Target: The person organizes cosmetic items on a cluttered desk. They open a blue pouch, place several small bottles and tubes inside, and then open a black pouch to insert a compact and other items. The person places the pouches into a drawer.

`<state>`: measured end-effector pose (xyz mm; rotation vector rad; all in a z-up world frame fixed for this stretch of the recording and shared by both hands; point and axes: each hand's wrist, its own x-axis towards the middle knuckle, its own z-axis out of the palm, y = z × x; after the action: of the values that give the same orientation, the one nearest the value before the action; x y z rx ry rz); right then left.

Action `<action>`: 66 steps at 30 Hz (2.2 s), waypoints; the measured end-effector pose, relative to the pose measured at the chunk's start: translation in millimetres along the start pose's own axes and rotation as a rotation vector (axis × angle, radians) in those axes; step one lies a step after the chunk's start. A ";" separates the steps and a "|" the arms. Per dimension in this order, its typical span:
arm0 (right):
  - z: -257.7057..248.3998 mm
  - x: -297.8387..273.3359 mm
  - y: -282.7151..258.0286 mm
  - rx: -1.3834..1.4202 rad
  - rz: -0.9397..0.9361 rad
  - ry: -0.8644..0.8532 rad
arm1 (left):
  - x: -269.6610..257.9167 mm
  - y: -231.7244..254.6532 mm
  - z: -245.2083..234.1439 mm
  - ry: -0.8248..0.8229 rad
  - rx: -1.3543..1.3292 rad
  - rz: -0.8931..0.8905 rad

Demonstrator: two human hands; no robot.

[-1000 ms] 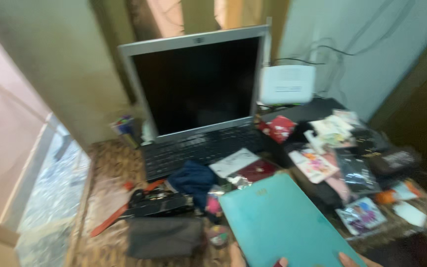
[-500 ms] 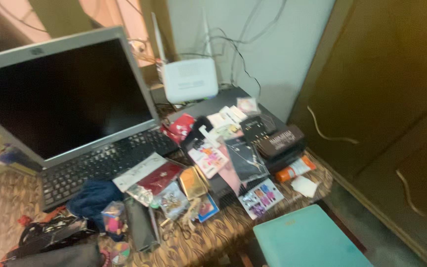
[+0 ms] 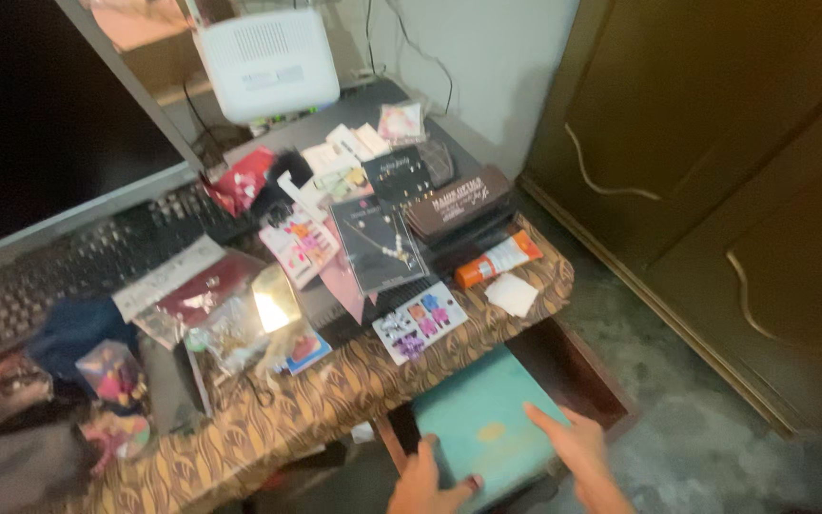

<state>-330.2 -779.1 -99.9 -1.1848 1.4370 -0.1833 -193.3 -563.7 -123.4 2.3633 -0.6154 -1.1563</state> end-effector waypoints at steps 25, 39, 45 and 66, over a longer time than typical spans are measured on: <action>110.8 74.2 68.7 0.244 0.344 0.192 | 28.1 -155.9 84.2 0.285 0.036 0.216; 86.4 49.3 47.2 -0.563 -0.024 -0.025 | 20.3 -118.6 84.8 0.128 0.148 -0.145; 114.6 -20.7 5.2 -0.858 -0.552 0.258 | -39.9 -24.9 -26.0 0.113 0.344 -0.126; 232.7 -191.4 -142.7 -0.287 -1.099 -0.378 | -94.5 -20.9 -229.0 0.840 -0.161 0.326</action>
<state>-107.0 -589.4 59.2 -2.0274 0.3688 -0.4805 -55.9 -451.1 50.6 2.2161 -0.5342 -0.0293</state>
